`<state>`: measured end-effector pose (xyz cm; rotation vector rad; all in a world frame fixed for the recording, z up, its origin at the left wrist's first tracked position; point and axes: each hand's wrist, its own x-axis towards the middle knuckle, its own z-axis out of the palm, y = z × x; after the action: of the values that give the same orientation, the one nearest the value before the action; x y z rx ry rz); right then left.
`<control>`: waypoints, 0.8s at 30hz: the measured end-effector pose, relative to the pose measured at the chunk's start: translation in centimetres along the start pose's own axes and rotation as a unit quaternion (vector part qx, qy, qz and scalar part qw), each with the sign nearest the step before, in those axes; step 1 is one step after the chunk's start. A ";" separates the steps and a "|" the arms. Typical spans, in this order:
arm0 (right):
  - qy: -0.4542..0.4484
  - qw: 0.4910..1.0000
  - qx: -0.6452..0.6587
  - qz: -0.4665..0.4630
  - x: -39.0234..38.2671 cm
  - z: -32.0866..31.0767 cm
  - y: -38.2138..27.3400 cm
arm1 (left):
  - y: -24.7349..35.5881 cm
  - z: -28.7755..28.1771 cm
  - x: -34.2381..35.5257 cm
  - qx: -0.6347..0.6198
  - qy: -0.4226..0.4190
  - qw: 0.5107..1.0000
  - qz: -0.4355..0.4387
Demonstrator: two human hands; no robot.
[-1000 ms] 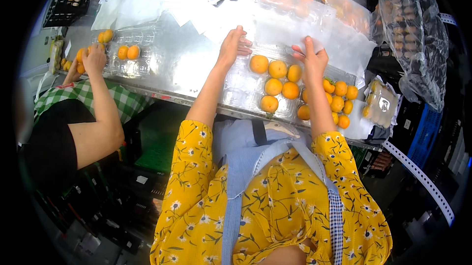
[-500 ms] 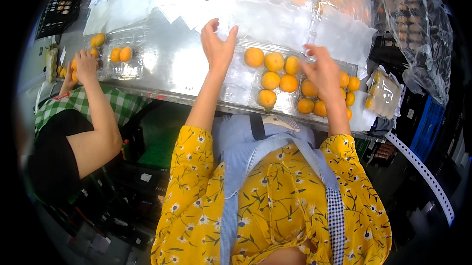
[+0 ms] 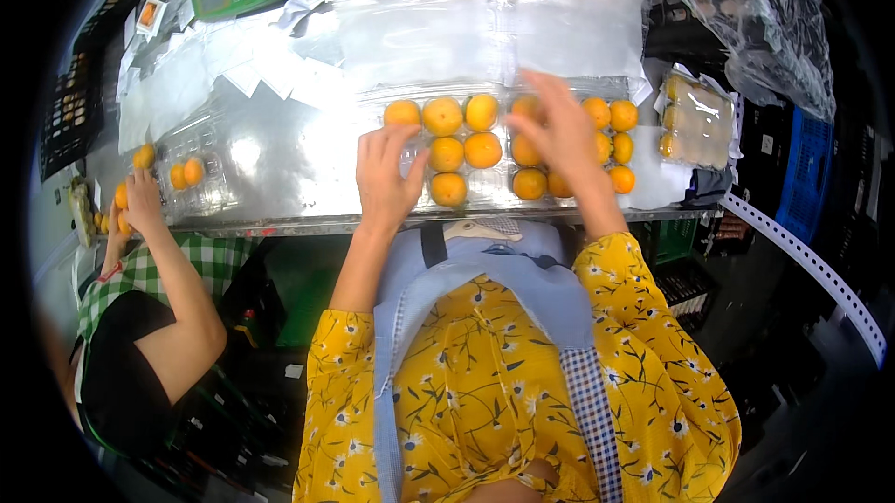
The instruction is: The person arranges oranges on a metal table, places them into clear plastic bags, and seals the bags. They also handle small white labels and place them on the packaged fruit. The person works alongside another individual who performs similar packaging tasks.
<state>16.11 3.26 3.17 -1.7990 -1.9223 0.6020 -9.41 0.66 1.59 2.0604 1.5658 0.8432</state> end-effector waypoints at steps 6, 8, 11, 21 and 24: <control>-0.027 0.988 -0.148 0.042 -2.5 -4.9 7.4 | 1.0 0.9 0.2 -0.002 -0.106 0.994 -0.009; -0.036 0.988 -0.141 0.056 -2.3 -5.1 7.2 | 1.2 1.0 0.4 0.001 -0.119 0.993 -0.017; -0.007 0.989 -0.125 0.074 -2.1 -4.8 7.0 | 1.6 0.7 0.9 0.020 -0.128 0.991 0.019; -0.041 0.808 0.570 0.142 -5.4 -2.7 -0.5 | 8.7 -0.5 1.3 -0.361 -0.125 0.922 -0.070; -0.120 0.761 0.622 0.141 -6.1 -2.6 -3.4 | 8.9 -0.4 1.3 -0.349 -0.139 0.927 -0.012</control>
<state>15.31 -2.95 7.16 -1.0604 -0.8076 1.7403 -3.21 -0.62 7.95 1.5452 0.9428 0.8864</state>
